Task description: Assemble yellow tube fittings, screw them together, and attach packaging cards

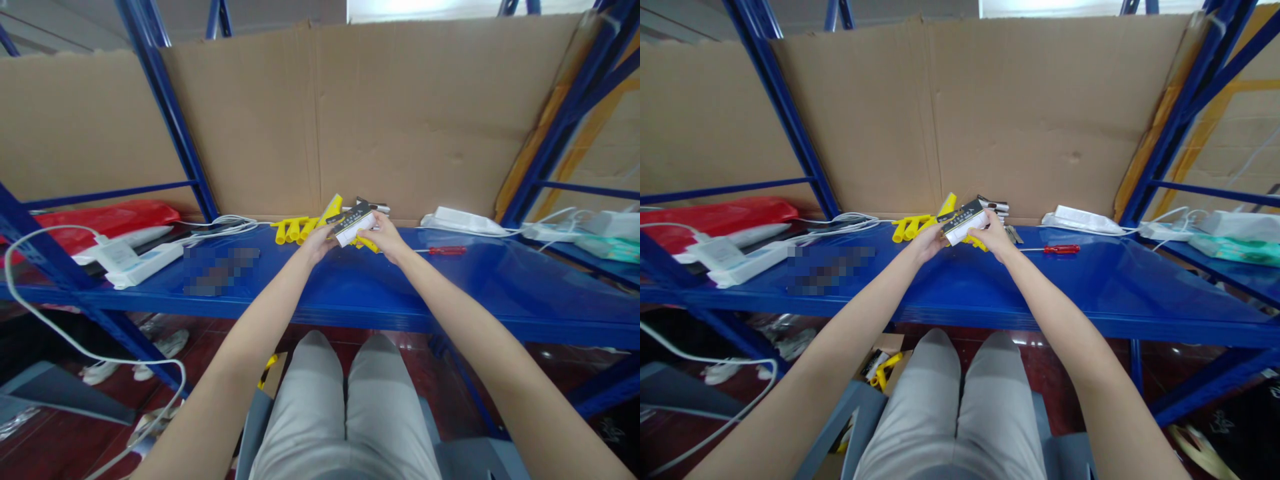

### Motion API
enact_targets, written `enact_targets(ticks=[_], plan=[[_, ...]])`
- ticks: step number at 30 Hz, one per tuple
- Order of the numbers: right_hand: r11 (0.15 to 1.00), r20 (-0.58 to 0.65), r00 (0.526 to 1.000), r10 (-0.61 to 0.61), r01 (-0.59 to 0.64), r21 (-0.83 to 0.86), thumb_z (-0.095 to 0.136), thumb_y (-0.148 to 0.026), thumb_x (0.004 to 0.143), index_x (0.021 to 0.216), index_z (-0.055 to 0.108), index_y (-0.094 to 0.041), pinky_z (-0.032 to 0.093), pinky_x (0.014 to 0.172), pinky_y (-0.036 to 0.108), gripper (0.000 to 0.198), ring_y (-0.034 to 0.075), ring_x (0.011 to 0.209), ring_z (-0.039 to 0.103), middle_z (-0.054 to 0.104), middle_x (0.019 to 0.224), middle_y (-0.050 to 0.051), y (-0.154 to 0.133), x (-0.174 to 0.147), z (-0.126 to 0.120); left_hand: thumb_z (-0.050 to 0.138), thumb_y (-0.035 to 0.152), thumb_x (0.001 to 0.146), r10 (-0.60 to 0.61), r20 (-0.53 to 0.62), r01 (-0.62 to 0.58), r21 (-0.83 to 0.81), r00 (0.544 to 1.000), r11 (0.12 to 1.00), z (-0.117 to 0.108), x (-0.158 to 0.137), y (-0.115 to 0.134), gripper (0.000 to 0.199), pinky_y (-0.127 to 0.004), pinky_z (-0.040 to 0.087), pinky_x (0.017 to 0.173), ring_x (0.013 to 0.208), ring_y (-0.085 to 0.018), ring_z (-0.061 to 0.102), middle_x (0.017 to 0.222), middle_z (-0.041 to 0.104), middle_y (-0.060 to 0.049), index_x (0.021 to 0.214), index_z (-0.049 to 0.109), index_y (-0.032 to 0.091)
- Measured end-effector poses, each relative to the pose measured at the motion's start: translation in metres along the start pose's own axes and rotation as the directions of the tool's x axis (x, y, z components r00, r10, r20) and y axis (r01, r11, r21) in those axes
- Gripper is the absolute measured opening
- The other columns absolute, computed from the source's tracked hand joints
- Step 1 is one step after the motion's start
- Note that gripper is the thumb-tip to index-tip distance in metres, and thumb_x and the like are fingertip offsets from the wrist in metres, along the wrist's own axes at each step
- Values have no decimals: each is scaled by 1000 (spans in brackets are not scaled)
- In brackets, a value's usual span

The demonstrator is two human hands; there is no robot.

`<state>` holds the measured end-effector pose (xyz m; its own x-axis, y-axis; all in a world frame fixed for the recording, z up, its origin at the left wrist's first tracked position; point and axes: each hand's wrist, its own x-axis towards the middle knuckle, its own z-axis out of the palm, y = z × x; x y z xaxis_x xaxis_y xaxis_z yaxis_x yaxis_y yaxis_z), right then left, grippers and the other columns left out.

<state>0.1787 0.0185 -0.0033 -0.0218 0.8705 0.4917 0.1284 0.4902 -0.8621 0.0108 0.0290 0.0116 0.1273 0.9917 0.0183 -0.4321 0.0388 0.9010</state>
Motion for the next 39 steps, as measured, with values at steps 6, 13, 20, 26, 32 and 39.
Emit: enact_targets(ticks=[6, 13, 20, 26, 32, 39], plan=[[994, -168, 982, -87, 74, -81, 69, -26, 66, 127, 49, -23, 55, 93, 43, 64, 23, 107, 63, 63, 118, 7, 14, 11, -9, 47, 25, 98, -105, 167, 99, 45, 980, 994, -5, -9, 8, 21, -27, 57, 60, 63, -18, 71, 78, 71, -8, 98, 65, 13], [991, -274, 954, -123, 105, -81, 67, -24, 65, 127, 46, -22, 55, 94, 44, 66, 23, 107, 64, 64, 117, 9, 18, 16, -15, 53, 41, 97, -158, 413, 81, 199, 897, 977, -8, -11, 3, 34, -30, 58, 64, 81, -22, 75, 116, 72, -17, 118, 63, 17], [996, -158, 985, -72, 62, -68, 70, -26, 63, 120, 49, -22, 55, 93, 44, 61, 23, 103, 65, 66, 113, 7, 13, 10, -7, 61, 19, 94, -97, 367, -1, 260, 925, 965, -11, -7, -6, 23, -32, 60, 76, 88, -20, 75, 126, 69, -16, 116, 65, 15], [996, -129, 990, -61, 52, -67, 72, -26, 65, 129, 47, -22, 55, 93, 40, 68, 23, 109, 62, 59, 130, 11, 8, 7, -1, 57, 14, 95, -21, 171, -8, 162, 985, 987, -7, -3, -3, 25, -27, 60, 74, 90, -21, 76, 112, 75, -15, 119, 63, 11], [996, -113, 993, 35, -44, -76, 74, -23, 66, 144, 38, -26, 59, 85, 40, 87, 23, 107, 64, 42, 149, 15, 9, 8, 0, 54, 12, 96, 30, -22, -30, 18, 999, 999, -4, -5, 0, 23, -21, 58, 68, 89, -20, 76, 112, 75, -14, 116, 65, 13], [995, -29, 998, 62, -64, -77, 71, -20, 67, 144, 41, -26, 62, 78, 43, 83, 19, 88, 68, 42, 151, 14, -2, -2, 3, 57, 10, 94, 34, -215, -67, -148, 976, 987, -8, 1, 4, 22, -18, 58, 66, 76, -15, 76, 106, 76, -14, 116, 62, 11]])
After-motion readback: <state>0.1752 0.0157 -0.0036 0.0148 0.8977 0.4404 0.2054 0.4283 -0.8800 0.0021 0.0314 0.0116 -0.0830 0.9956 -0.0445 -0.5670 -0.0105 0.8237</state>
